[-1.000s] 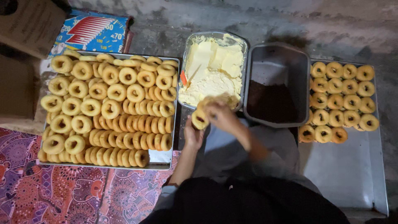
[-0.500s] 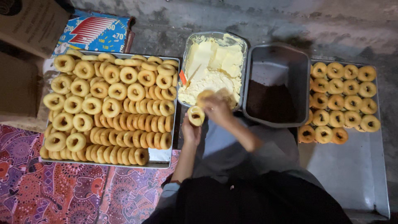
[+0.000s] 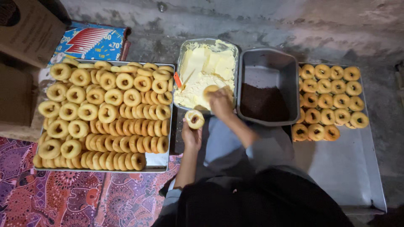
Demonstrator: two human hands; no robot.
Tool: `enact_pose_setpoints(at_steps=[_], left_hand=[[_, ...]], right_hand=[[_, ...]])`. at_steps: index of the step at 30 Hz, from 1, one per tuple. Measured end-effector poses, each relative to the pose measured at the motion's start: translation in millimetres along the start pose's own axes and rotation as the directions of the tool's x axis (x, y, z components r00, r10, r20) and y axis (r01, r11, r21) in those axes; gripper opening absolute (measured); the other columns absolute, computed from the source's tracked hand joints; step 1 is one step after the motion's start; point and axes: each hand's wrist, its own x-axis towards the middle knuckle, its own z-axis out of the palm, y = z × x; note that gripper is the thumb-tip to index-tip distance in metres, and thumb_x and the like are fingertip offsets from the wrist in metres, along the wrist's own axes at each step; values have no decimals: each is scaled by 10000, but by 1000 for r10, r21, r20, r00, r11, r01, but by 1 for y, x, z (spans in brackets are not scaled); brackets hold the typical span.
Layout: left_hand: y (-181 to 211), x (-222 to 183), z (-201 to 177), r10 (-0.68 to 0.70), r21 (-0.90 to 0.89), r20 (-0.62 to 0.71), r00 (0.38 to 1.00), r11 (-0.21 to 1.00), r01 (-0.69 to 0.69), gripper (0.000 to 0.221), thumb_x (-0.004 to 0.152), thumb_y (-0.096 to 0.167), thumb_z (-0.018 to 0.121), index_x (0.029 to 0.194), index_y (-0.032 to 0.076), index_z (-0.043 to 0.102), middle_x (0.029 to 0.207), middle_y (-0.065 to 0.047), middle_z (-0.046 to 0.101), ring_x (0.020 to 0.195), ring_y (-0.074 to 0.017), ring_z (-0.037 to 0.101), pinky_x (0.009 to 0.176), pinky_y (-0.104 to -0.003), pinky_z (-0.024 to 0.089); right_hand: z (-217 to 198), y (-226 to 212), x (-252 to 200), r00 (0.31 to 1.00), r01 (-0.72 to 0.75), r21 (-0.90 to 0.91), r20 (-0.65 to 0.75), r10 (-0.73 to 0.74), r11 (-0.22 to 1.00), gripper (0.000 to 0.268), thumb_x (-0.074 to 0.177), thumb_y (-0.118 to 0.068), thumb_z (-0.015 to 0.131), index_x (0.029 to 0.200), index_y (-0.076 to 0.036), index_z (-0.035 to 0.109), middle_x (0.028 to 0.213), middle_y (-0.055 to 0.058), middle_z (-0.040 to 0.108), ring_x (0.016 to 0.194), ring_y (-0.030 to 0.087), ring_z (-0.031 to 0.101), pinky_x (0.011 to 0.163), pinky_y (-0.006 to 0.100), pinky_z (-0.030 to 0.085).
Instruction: The person repeatedly picks a plain donut, dips it into a yellow cream, then into a dark crumb topping, and places it on a tray. The process is repeated for many donuts throughout the clip.
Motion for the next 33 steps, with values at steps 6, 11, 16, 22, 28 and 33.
enact_pose_setpoints(at_steps=[6, 11, 16, 22, 28, 33], left_hand=[[-2, -7, -3, -31, 8, 86, 996, 1000, 30, 511, 1116, 376, 400, 1425, -17, 503, 1354, -142, 611, 1204, -255, 614, 983, -382, 513], [1, -20, 3, 42, 97, 149, 988, 994, -57, 481, 1104, 304, 383, 1397, -61, 492, 1369, -172, 600, 1269, -265, 592, 1107, -420, 463], [2, -35, 11, 76, 106, 195, 978, 990, -98, 497, 1109, 319, 371, 1416, -55, 484, 1383, -165, 587, 1279, -259, 574, 1112, -422, 436], [9, -31, 6, 99, 59, 167, 981, 992, -110, 505, 1098, 327, 425, 1410, -65, 488, 1387, -159, 591, 1277, -272, 588, 1115, -432, 463], [10, -33, 1, 90, 58, 192, 977, 993, -103, 493, 1100, 329, 450, 1423, -42, 495, 1403, -146, 590, 1289, -268, 578, 1114, -427, 458], [8, -42, 9, -16, 84, 146, 989, 996, 3, 503, 1092, 342, 402, 1399, -43, 505, 1386, -162, 598, 1264, -281, 593, 1090, -441, 473]], right_hand=[[-14, -31, -31, 977, -203, 462, 158, 146, 863, 324, 844, -76, 690, 1164, -107, 733, 1137, 126, 725, 1047, 297, 685, 911, 419, 550], [-58, -47, -36, 973, 68, 243, 200, -118, 968, 272, 783, -97, 768, 1051, -138, 793, 1055, 113, 764, 1079, 334, 662, 1003, 455, 506], [-52, -51, -38, 981, 119, 445, 86, -175, 887, 288, 851, -105, 759, 1139, -111, 762, 1075, 112, 749, 1053, 310, 683, 1022, 440, 494], [-8, -7, -9, 1000, -2, 164, -9, 4, 986, 288, 818, -24, 713, 1090, -101, 773, 1062, 105, 755, 1063, 342, 654, 1015, 429, 492], [-12, -20, -38, 998, 56, 395, -61, -34, 917, 298, 788, -32, 768, 1079, -91, 752, 1080, 109, 757, 1055, 331, 671, 1016, 483, 462], [-46, -36, -57, 1000, 11, 452, 4, -15, 892, 356, 859, -22, 738, 1204, -110, 750, 1109, 112, 727, 1058, 303, 673, 987, 420, 530]])
